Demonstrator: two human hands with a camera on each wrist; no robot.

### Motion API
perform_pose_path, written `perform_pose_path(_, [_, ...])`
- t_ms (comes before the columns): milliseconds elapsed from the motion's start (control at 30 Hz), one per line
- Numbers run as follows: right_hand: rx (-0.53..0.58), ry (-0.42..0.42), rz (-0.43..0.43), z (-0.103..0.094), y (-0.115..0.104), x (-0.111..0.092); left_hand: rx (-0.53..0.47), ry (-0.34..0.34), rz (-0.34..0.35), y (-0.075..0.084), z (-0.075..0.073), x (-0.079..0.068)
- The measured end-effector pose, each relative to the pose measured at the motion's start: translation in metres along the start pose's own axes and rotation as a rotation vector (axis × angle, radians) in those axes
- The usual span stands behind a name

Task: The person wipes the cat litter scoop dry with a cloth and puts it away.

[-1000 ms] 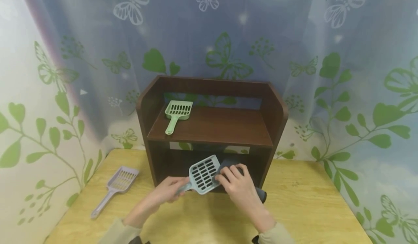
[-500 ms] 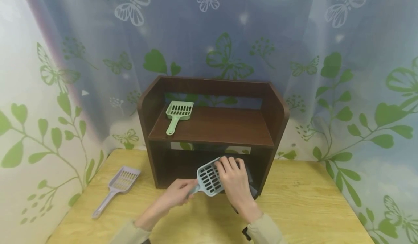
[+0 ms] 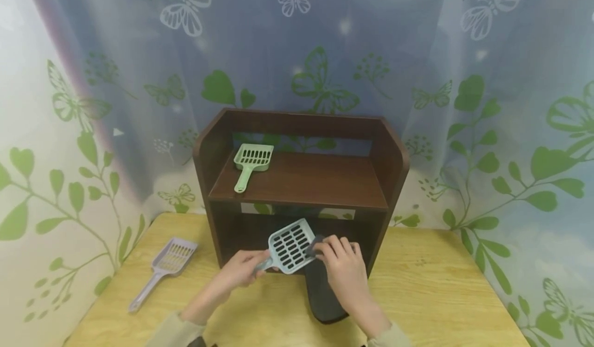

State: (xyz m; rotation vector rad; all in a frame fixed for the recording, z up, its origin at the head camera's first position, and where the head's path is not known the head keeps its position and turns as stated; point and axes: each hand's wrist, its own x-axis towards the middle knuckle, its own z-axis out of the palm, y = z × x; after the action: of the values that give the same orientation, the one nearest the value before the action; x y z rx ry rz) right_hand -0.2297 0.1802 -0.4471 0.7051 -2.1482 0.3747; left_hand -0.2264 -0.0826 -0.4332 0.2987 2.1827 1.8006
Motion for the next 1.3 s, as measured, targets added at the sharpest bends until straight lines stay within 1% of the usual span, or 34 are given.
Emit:
perform_pose_path(133, [0.24, 0.051, 0.185, -0.003, 0.004, -0.006, -0.025, -0.028, -0.008, -0.002, -0.002, 0.001])
perform_pose_path(200, [0.368, 0.063, 0.281, -0.005, 0.004, -0.008, -0.044, -0.052, -0.012, -0.002, -0.003, 0.001])
perform_pose_path(267, [0.508, 0.065, 0.401, -0.006, 0.004, -0.011, -0.064, -0.076, -0.015, -0.002, -0.004, 0.001])
perform_pose_path(367, [0.708, 0.065, 0.612, -0.009, 0.002, -0.012, -0.099, -0.101, -0.01, -0.003, -0.004, 0.002])
perform_pose_path(467, [0.838, 0.059, 0.801, -0.012, -0.001, -0.012, -0.122, -0.111, 0.0, -0.002, -0.002, 0.002])
perform_pose_path(533, [0.906, 0.043, 0.887, -0.014, -0.004, -0.01, -0.13, -0.119, 0.006, -0.001, -0.001, 0.003])
perform_pose_path(600, [0.986, 0.025, 0.946, -0.015, -0.006, -0.009, -0.131, -0.131, 0.006, 0.0, 0.002, 0.003])
perform_pose_path(633, [1.03, 0.022, 0.971, -0.015, -0.007, -0.009, -0.133, -0.139, 0.006, 0.0, 0.002, 0.003])
perform_pose_path(733, [1.128, 0.04, 1.011, -0.012, -0.009, -0.006, -0.142, -0.16, 0.002, -0.001, 0.005, 0.004])
perform_pose_path(867, [1.163, 0.053, 1.048, -0.008, -0.01, -0.002, -0.157, -0.162, -0.012, -0.002, 0.008, 0.003])
perform_pose_path(1000, [1.203, 0.033, 1.087, -0.005, -0.01, 0.002, -0.154, -0.17, -0.019, -0.001, 0.009, 0.001])
perform_pose_path(1133, [1.221, 0.023, 1.08, 0.0, -0.009, 0.006, -0.145, -0.206, -0.016, 0.001, 0.011, -0.002])
perform_pose_path(1300, [1.187, 0.052, 1.024, 0.009, -0.005, 0.014, -0.142, -0.251, -0.026, 0.004, 0.014, -0.005])
